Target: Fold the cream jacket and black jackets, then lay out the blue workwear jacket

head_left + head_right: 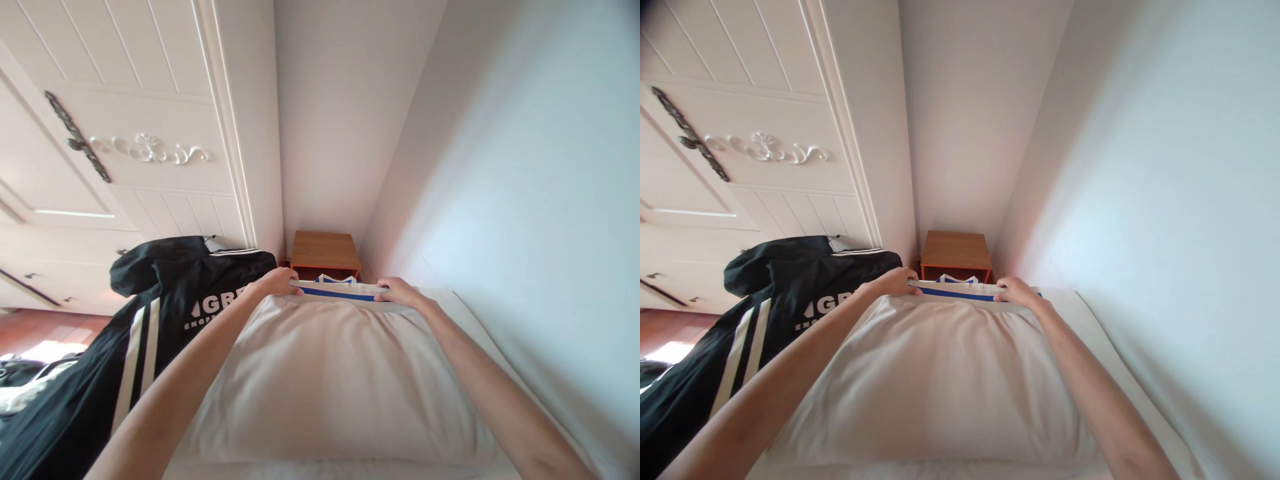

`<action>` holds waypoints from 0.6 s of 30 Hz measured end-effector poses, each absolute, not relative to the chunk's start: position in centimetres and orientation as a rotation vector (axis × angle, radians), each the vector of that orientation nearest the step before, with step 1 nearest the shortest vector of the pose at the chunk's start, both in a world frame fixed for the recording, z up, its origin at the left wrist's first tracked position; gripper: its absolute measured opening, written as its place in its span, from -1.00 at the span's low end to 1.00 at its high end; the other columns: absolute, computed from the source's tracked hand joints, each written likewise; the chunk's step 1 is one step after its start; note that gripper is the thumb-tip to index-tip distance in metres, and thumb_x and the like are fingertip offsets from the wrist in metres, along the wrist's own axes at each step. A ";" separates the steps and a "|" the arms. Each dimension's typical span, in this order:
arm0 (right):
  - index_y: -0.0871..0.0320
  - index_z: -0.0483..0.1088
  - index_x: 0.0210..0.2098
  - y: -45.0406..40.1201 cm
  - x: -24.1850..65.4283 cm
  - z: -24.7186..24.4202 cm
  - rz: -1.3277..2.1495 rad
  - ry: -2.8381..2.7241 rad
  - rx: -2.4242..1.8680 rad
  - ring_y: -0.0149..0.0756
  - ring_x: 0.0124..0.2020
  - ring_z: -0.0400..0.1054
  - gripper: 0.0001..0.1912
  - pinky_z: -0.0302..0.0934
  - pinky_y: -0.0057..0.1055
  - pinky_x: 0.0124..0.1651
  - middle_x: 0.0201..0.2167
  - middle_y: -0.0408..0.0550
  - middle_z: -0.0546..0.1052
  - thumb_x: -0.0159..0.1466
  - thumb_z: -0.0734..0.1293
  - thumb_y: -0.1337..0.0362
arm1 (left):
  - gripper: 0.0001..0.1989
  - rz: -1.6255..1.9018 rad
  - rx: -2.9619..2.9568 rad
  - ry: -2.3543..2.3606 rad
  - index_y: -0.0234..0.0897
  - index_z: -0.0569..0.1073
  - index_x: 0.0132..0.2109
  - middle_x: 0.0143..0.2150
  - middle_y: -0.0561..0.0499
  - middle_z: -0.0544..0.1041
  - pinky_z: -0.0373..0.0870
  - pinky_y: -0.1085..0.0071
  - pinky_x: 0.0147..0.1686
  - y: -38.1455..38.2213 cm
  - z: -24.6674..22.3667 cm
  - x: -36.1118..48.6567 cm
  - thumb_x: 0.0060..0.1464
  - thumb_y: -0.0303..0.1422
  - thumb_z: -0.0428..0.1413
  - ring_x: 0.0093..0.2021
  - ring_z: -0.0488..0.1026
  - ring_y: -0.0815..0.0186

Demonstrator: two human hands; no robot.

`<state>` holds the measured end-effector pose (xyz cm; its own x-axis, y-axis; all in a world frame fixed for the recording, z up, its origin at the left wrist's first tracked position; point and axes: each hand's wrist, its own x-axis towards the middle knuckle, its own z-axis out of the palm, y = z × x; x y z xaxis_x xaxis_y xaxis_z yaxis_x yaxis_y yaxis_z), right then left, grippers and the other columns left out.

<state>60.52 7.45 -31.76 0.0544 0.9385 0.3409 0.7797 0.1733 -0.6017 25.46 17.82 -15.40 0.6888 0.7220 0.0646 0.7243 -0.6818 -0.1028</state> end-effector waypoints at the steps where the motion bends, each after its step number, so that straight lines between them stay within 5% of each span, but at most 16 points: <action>1: 0.12 0.48 -0.41 7.3 60.9 -31.6 0.301 -1.761 -1.595 -0.18 -0.31 0.41 -0.72 0.20 -0.37 -0.26 -0.38 -0.11 0.55 0.06 0.42 0.03 | -0.73 -0.062 -2.787 -1.172 -0.20 0.59 -0.27 -0.27 -0.01 0.61 0.33 0.45 -0.32 17.7 -15.0 25.4 -0.08 -0.13 0.24 -0.26 0.53 0.20; 7: 0.16 0.52 -0.35 8.7 62.6 -31.8 0.345 -1.671 -1.469 -0.20 -0.32 0.41 -0.60 0.25 -0.38 -0.25 -0.40 -0.08 0.57 0.20 0.28 -0.05 | -0.75 -0.285 -2.762 -1.133 -0.20 0.58 -0.22 -0.10 -0.01 0.60 0.35 0.43 -0.14 18.7 -14.3 26.3 0.07 -0.16 0.13 -0.12 0.51 0.20; 12: 0.15 0.49 -0.47 11.3 60.7 -34.3 0.336 -1.567 -1.506 -0.20 -0.38 0.42 -0.68 0.27 -0.34 -0.25 -0.47 -0.08 0.56 0.18 0.29 0.04 | -0.79 -0.342 -2.646 -1.291 -0.21 0.57 -0.32 -0.19 -0.08 0.62 0.36 0.35 -0.20 20.0 -18.5 26.9 0.15 -0.25 0.08 -0.14 0.52 0.12; 18: 0.13 0.43 -0.33 11.0 60.0 -35.6 0.234 -1.446 -1.501 -0.17 -0.23 0.43 -0.71 0.29 -0.32 -0.13 -0.30 -0.03 0.58 0.28 0.17 0.10 | -0.73 -0.558 -2.565 -1.283 -0.21 0.51 -0.22 -0.12 -0.09 0.60 0.34 0.30 -0.07 19.2 -20.5 26.3 0.29 -0.30 -0.07 -0.03 0.48 0.12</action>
